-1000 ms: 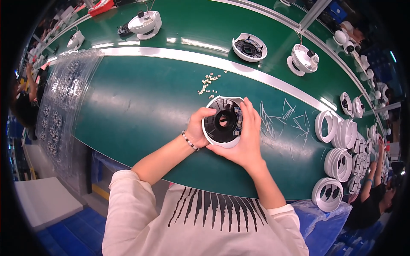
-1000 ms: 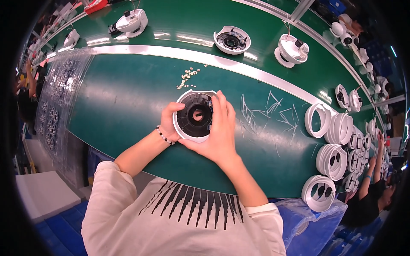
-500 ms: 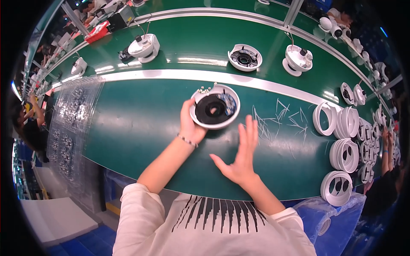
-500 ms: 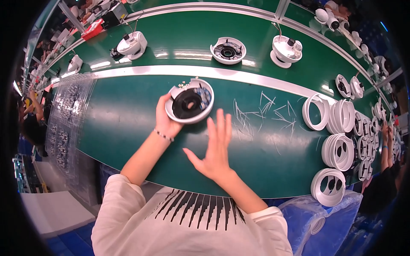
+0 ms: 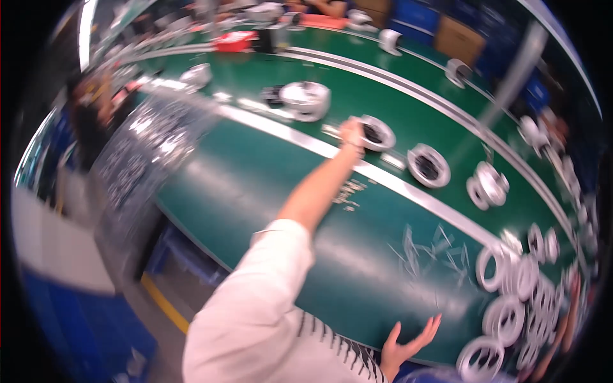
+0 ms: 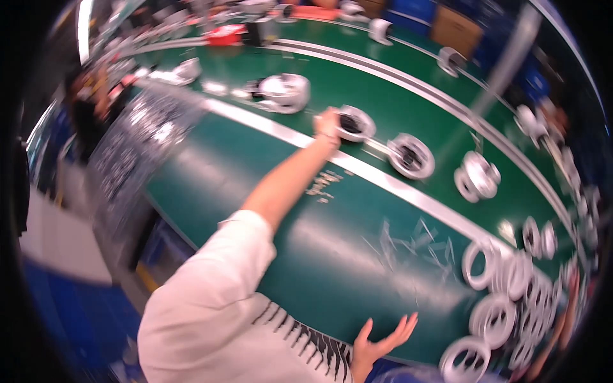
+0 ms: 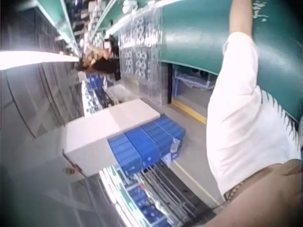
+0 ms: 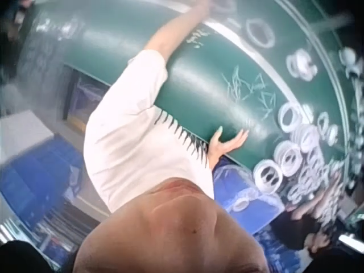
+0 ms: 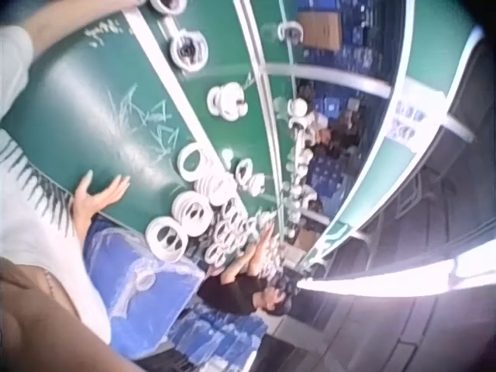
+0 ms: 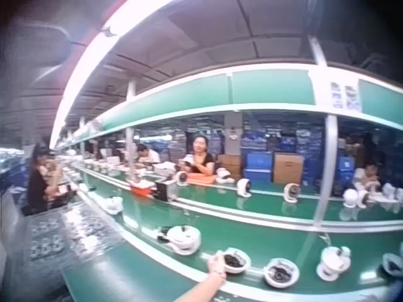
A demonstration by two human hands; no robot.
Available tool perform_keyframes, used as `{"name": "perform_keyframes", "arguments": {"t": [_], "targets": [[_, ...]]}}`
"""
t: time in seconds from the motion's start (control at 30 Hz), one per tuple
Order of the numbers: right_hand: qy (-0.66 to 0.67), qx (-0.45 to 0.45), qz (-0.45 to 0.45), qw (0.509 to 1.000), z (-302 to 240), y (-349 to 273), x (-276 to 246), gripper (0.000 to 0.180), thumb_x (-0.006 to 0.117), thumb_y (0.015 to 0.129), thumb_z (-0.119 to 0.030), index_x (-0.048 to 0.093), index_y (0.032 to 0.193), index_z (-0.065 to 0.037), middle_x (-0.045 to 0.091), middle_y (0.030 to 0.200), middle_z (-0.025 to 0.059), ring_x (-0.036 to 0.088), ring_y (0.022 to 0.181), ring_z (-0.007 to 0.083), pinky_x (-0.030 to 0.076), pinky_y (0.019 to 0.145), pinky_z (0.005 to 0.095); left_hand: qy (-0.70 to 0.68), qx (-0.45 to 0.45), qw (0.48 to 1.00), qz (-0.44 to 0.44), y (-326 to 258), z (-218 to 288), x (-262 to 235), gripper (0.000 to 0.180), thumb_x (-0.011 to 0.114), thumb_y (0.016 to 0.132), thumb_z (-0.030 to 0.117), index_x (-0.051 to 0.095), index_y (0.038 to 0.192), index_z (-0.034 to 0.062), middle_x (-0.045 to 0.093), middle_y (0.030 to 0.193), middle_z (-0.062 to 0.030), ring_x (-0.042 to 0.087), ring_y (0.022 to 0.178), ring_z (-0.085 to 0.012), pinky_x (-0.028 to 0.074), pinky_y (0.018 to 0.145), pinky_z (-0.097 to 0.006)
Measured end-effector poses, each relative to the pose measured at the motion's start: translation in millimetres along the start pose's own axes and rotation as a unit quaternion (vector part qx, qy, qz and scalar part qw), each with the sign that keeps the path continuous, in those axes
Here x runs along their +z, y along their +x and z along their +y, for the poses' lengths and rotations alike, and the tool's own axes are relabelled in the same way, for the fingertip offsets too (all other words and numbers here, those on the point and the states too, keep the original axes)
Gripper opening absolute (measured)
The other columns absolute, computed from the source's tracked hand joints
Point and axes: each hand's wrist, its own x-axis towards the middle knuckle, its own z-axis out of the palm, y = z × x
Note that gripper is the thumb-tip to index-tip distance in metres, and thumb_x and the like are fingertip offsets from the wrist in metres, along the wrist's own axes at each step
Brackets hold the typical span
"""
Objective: Assembling electronic components for security cameras on an industrial assembly line.
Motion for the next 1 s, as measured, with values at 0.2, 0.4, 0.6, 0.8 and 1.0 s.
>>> {"name": "perform_keyframes", "arguments": {"t": [0.2, 0.4, 0.6, 0.8, 1.0], "targets": [[-0.059, -0.048, 0.009, 0.997, -21, -2, 9, 0.069, 0.064, 0.073, -0.028, 0.033, 0.125, 0.005, 0.033, 0.128, 0.025, 0.031, 0.119, 0.0388, 0.022, 0.098, 0.0479, 0.11, 0.211, 0.969, -0.073, -34, 55, -31, 0.04, 0.064, 0.073, 0.024, 0.055, 0.105, -0.0001, 0.059, 0.101, -0.0146, 0.057, 0.095, -0.0232, 0.043, 0.082, -0.031], [0.03, -0.066, -0.031, 0.997, -51, 5, 21, 0.063, 0.064, 0.072, -0.025, 0.039, 0.123, 0.002, 0.036, 0.126, 0.024, 0.033, 0.117, 0.0384, 0.023, 0.098, 0.0475, 0.389, 0.47, 0.791, 0.039, 17, 201, -250, 0.021, 0.056, 0.068, 0.005, 0.06, 0.088, 0.0057, 0.06, 0.089, -0.0132, 0.056, 0.086, -0.0294, 0.044, 0.08, -0.036], [0.039, -0.129, -0.22, 0.966, -68, 16, 34, 0.059, 0.064, 0.066, -0.017, 0.041, 0.118, -0.001, 0.037, 0.127, 0.0214, 0.03, 0.118, 0.04, 0.024, 0.098, 0.0485, 0.684, 0.256, 0.635, 0.252, 90, 260, -425, 0.023, 0.055, 0.065, 0.01, 0.064, 0.086, 0.0087, 0.061, 0.085, -0.0163, 0.058, 0.08, -0.0319, 0.046, 0.074, -0.04], [-0.004, -0.156, -0.228, 0.961, -69, 8, 53, 0.053, 0.062, 0.066, -0.02, 0.045, 0.113, -0.001, 0.042, 0.124, 0.0174, 0.034, 0.116, 0.0381, 0.026, 0.096, 0.0469, 0.742, -0.013, 0.624, 0.245, 123, 259, -488, 0.049, 0.058, 0.074, 0.02, 0.042, 0.119, 0.0125, 0.043, 0.125, -0.0086, 0.027, 0.124, -0.0256, 0.025, 0.098, -0.048], [-0.042, -0.173, -0.225, 0.958, -72, -1, 68, 0.055, 0.062, 0.065, -0.024, 0.046, 0.113, -0.002, 0.042, 0.123, 0.0175, 0.036, 0.114, 0.0374, 0.027, 0.096, 0.0468, 0.789, -0.022, 0.566, 0.238, 148, 257, -489, 0.051, 0.054, 0.077, 0.017, 0.038, 0.125, 0.01, 0.036, 0.132, -0.0054, 0.018, 0.129, -0.0251, 0.007, 0.101, -0.056]]}}
